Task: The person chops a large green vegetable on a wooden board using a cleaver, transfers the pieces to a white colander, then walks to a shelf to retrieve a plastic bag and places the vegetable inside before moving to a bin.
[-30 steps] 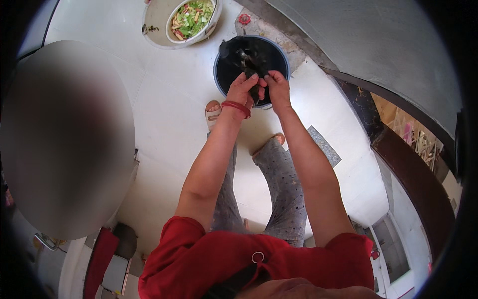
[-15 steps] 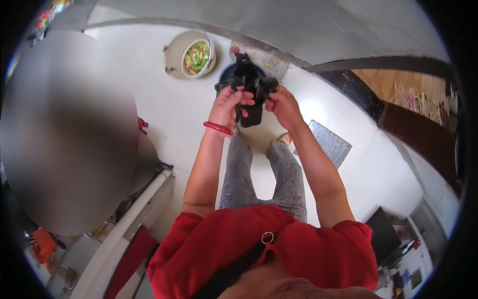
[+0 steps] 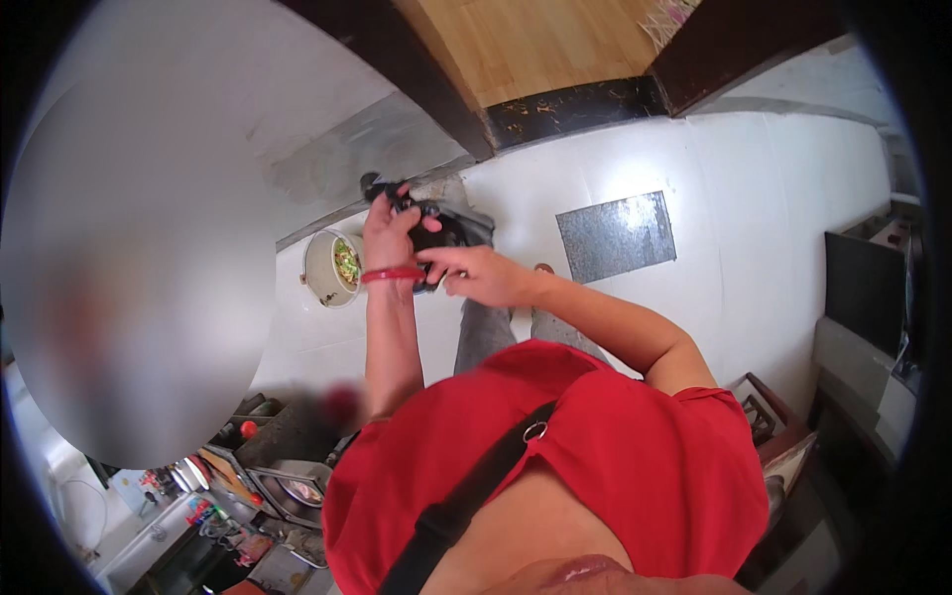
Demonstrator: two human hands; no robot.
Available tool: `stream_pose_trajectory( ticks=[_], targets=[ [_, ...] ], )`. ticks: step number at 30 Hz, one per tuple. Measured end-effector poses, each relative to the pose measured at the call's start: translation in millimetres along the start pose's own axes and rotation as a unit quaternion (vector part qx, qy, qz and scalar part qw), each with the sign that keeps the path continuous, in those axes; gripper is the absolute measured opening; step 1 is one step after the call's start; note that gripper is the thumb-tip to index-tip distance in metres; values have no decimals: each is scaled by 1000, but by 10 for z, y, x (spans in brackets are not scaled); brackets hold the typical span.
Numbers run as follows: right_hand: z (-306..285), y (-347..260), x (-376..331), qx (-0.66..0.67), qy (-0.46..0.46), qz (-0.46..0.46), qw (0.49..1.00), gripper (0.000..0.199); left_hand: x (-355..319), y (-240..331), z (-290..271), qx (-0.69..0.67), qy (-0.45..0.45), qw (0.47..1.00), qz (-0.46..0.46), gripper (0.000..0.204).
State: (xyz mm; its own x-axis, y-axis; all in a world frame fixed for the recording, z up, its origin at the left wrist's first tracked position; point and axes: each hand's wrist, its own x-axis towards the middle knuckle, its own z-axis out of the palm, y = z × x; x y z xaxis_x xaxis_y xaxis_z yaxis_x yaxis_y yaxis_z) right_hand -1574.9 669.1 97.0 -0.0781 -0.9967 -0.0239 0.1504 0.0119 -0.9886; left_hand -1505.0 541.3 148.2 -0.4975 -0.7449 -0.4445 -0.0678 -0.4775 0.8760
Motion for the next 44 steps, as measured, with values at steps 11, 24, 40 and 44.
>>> stream_pose_trajectory(
  ticks=[11,24,40,44],
  targets=[
    [-2475,1536,-1039,-335,207,285,874,27,1560,-271,1595,50,-226,968,-97,23],
    [-4698,1992,-2571,-93,423,581,689,22,3755,-221,3339,449,-157,875,-95,19],
    [-8295,1176,246,-163,349,453,804,22,6453,-50,3079,659,50,747,-72,36],
    [-9056,1481,828,-294,220,449,814,16,6927,136,3425,660,135,725,-144,33]
  ],
)
